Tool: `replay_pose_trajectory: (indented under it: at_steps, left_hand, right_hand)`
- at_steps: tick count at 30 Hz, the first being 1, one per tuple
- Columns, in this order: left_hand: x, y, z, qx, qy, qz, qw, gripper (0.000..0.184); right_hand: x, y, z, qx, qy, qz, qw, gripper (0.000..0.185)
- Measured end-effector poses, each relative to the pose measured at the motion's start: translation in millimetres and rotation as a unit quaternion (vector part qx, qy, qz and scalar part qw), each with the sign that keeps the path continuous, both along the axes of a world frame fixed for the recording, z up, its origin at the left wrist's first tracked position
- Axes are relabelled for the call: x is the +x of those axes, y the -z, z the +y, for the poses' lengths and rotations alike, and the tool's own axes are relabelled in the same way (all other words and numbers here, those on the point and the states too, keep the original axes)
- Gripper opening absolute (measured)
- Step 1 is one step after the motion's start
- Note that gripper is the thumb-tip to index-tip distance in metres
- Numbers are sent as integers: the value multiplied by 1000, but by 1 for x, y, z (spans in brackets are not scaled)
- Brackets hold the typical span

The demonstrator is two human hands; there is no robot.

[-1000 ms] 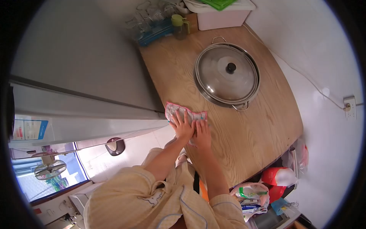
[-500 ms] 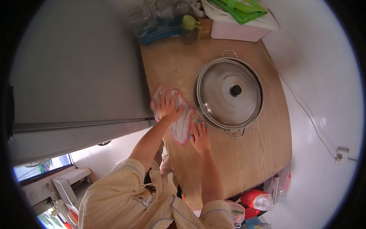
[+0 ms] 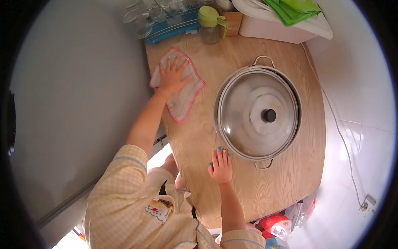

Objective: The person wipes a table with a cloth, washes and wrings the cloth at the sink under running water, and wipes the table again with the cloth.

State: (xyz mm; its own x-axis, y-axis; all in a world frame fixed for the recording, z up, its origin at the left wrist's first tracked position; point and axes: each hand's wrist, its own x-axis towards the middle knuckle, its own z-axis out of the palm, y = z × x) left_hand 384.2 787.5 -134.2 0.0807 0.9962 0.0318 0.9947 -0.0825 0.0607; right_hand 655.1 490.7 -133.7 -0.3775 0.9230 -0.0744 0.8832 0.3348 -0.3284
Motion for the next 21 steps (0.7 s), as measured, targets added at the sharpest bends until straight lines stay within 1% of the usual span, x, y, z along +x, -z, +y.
replay_pose_trajectory:
  at_steps: [3, 7, 9, 10, 12, 13, 15, 16, 18, 19, 21]
  left_hand:
    - [-13, 6, 33, 8, 39, 15, 999, 65]
    - [-19, 10, 61, 22, 43, 33, 998, 64]
    - [-16, 10, 72, 4, -7, 8, 1000, 64]
    - [-11, 11, 73, 0, -1, 6, 1000, 64]
    - [-3, 12, 69, 10, -59, -7, 998, 64]
    - [6, 12, 66, 12, -51, -7, 999, 64]
    - [34, 17, 51, 20, -110, 15, 994, 63]
    - [46, 15, 39, 23, -111, 14, 993, 63]
    - [66, 11, 5, 29, -14, -16, 999, 61]
    - [73, 10, -11, 33, -12, -14, 999, 61]
    - [84, 5, -44, 18, 52, -26, 998, 60]
  right_hand:
    - [-1, -1, 4, -10, 3, -9, 1000, 57]
    - [-2, -6, 4, -16, 2, -15, 1000, 56]
    - [-3, -5, 6, -18, 8, -13, 1000, 56]
    - [-2, -7, 3, -24, 8, -10, 1000, 56]
    - [-1, -8, 1, -20, 14, -4, 1000, 56]
    - [-2, -6, 3, -8, 15, 4, 1000, 57]
    - [-3, -6, 2, -2, 16, 8, 1000, 57]
    - [-2, -6, 3, 6, 13, 13, 1000, 58]
    - [-2, -6, 3, 15, 14, 19, 1000, 58]
    - [-3, -6, 2, 20, 16, 24, 999, 58]
    - [-3, -8, 2, 28, 18, 31, 999, 58]
